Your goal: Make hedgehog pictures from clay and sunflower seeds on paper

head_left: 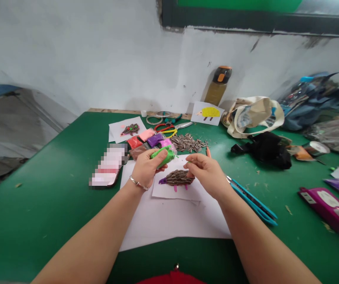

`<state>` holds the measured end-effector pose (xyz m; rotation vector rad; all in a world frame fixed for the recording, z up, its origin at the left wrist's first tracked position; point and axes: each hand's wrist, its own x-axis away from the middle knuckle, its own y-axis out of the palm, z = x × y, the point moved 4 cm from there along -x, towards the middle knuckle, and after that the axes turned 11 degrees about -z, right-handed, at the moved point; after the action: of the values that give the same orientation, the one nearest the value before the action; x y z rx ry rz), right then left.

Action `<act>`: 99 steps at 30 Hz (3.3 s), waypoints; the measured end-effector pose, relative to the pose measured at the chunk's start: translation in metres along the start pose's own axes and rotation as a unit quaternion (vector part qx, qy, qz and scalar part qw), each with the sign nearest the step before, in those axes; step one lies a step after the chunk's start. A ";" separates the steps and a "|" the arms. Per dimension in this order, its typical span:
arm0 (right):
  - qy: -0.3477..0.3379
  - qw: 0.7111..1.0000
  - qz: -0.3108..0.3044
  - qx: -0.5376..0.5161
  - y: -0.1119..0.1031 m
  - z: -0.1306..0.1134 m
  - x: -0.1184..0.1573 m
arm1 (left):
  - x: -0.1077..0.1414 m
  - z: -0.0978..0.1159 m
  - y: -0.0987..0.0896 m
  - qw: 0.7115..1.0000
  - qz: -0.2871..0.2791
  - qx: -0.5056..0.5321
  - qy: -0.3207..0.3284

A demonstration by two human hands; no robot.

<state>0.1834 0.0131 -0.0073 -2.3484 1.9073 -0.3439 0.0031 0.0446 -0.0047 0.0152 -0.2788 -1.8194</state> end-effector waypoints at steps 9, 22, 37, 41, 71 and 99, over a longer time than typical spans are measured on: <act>-0.047 0.973 0.007 0.226 0.002 -0.008 0.003 | 0.000 0.000 -0.001 1.000 -0.001 0.000 0.002; -0.122 0.935 -0.043 0.331 0.015 -0.008 0.004 | -0.001 -0.001 -0.001 1.000 -0.001 0.000 0.008; -0.181 0.890 -0.070 0.412 0.032 0.005 -0.002 | 0.000 0.000 -0.001 1.000 0.003 0.000 0.002; -0.170 0.887 -0.087 0.421 0.034 0.007 -0.002 | 0.000 0.000 0.000 1.000 0.002 0.002 -0.001; -0.123 0.868 -0.107 0.470 0.034 0.001 0.002 | -0.001 -0.004 -0.001 1.000 -0.008 -0.019 -0.010; -0.123 0.832 -0.116 0.529 0.039 0.000 0.002 | -0.001 -0.009 0.001 0.999 -0.023 -0.019 -0.022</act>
<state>0.1470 0.0027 -0.0156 -1.6886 0.8793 -0.8077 0.0055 0.0439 -0.0133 -0.0448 -0.2757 -1.8730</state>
